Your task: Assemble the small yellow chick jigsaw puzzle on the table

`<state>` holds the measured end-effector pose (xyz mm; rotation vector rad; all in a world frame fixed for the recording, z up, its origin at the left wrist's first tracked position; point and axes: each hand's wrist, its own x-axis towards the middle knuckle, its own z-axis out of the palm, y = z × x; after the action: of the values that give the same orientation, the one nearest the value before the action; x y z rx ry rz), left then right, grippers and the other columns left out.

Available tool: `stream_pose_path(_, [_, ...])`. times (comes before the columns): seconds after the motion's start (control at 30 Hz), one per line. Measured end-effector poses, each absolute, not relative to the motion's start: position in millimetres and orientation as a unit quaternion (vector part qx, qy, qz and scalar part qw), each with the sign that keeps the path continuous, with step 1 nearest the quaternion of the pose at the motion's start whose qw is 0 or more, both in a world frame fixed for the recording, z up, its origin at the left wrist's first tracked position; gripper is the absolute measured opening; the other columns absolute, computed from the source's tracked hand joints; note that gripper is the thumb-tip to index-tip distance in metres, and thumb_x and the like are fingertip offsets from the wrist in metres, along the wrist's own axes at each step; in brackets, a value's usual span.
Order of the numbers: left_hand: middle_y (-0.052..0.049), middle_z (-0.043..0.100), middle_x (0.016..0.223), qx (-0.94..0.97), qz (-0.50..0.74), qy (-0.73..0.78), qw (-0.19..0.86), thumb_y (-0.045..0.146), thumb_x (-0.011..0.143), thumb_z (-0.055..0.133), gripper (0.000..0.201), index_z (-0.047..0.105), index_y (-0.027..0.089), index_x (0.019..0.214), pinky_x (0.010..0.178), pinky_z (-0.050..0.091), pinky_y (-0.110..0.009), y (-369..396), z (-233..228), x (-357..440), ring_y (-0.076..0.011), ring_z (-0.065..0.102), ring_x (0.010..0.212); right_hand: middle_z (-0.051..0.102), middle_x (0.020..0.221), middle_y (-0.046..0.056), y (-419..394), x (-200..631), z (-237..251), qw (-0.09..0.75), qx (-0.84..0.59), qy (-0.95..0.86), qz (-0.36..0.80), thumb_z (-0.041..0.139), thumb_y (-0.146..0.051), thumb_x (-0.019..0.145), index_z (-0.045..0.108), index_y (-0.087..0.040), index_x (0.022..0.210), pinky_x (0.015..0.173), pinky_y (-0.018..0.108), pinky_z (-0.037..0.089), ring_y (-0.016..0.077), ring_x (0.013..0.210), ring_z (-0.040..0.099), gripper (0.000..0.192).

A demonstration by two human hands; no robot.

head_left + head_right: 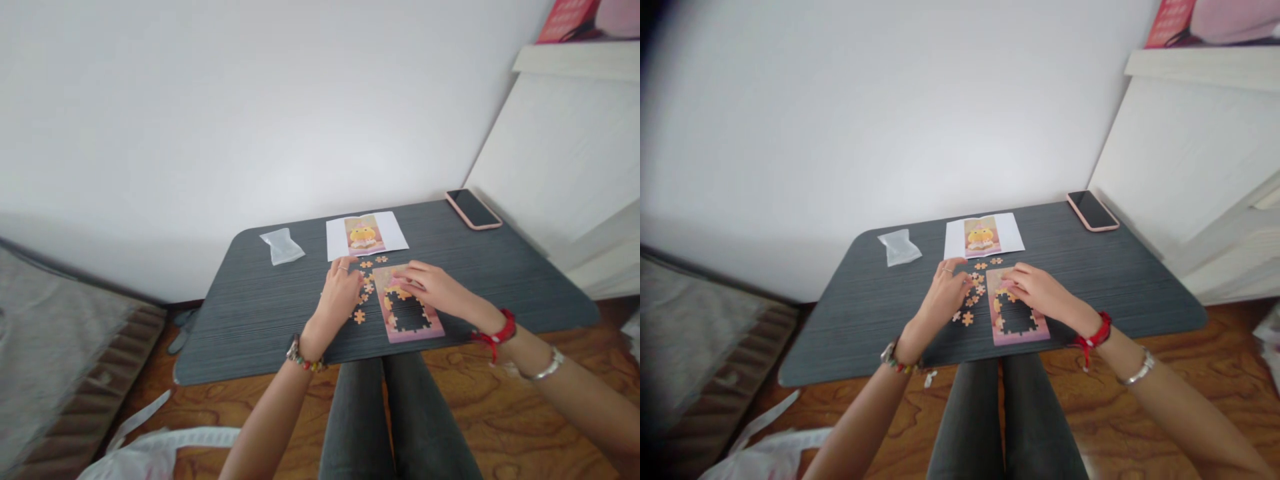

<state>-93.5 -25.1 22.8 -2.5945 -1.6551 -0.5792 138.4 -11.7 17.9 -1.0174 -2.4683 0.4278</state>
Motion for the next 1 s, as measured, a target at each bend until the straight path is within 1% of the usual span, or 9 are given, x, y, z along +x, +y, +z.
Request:
stream_pose_path(0.1, [-0.010,0.046,0.121,-0.866,-0.168,-0.472,0.001,0.012,0.085,0.047,0.015,0.062,0.014,0.081,0.094,0.043,-0.040,-33.3,21.3,-69.0,-0.0250,0.041,0.115,0.060,0.096,0.008,-16.3,139.7,10.3,0.214,-0.377,-0.891,0.138,0.047,-0.025,0.089,0.062,-0.018,0.105,0.079,0.032,0.048,0.0185,0.087,0.059,0.024])
stream_pose_path(0.23, [-0.011,0.048,0.119,-0.882,-0.148,-0.447,0.006,0.009,0.085,0.045,0.018,0.061,0.015,0.080,0.095,0.042,-0.042,-36.5,14.0,-51.1,-0.0255,0.040,0.116,0.060,0.090,0.008,-22.2,142.7,0.2,0.194,-0.376,-0.897,0.130,0.046,-0.026,0.090,0.065,-0.018,0.095,0.078,0.033,0.049,0.0195,0.085,0.059,0.022])
stream_pose_path(0.33, [-0.011,0.051,0.114,-0.889,-0.135,-0.438,0.012,0.009,0.084,0.046,0.018,0.062,0.014,0.080,0.096,0.042,-0.039,-36.1,11.1,-47.6,-0.0239,0.043,0.112,0.061,0.090,0.009,-24.3,143.6,-5.6,0.181,-0.377,-0.900,0.122,0.044,-0.025,0.090,0.066,-0.017,0.091,0.078,0.034,0.049,0.0203,0.086,0.059,0.023])
stream_pose_path(0.4, [-0.011,0.052,0.112,-0.889,-0.130,-0.439,0.012,0.009,0.084,0.046,0.017,0.062,0.014,0.080,0.095,0.043,-0.037,-35.7,10.1,-47.6,-0.0234,0.044,0.110,0.061,0.091,0.009,-24.9,143.0,-8.0,0.175,-0.379,-0.901,0.118,0.044,-0.023,0.090,0.066,-0.017,0.091,0.079,0.034,0.048,0.0207,0.087,0.059,0.022])
stream_pose_path(0.6, [-0.011,0.049,0.117,-0.876,-0.138,-0.462,0.013,0.011,0.085,0.045,0.018,0.062,0.015,0.080,0.094,0.042,-0.042,-34.3,3.0,-52.0,-0.0250,0.043,0.113,0.061,0.090,0.010,-28.7,138.5,-9.1,0.172,-0.375,-0.903,0.117,0.045,-0.019,0.088,0.066,-0.017,0.094,0.078,0.034,0.049,0.0203,0.086,0.059,0.022])
stream_pose_path(0.77, [-0.010,0.048,0.119,-0.873,-0.138,-0.466,0.027,0.010,0.086,0.043,0.019,0.061,0.015,0.083,0.095,0.041,-0.042,-36.3,0.3,-53.6,-0.0252,0.043,0.113,0.061,0.094,0.010,-30.7,137.2,-8.8,0.155,-0.371,-0.909,0.109,0.044,-0.018,0.088,0.065,-0.016,0.099,0.080,0.034,0.049,0.0204,0.089,0.059,0.024])
stream_pose_path(1.0, [-0.011,0.050,0.119,-0.842,-0.165,-0.513,-0.010,0.015,0.085,0.048,0.016,0.064,0.017,0.084,0.092,0.044,-0.044,-44.7,1.8,-50.2,-0.0261,0.042,0.113,0.062,0.094,0.010,-34.6,136.1,-8.2,0.163,-0.373,-0.907,0.107,0.045,-0.017,0.087,0.066,-0.018,0.100,0.080,0.035,0.049,0.0204,0.088,0.060,0.025])
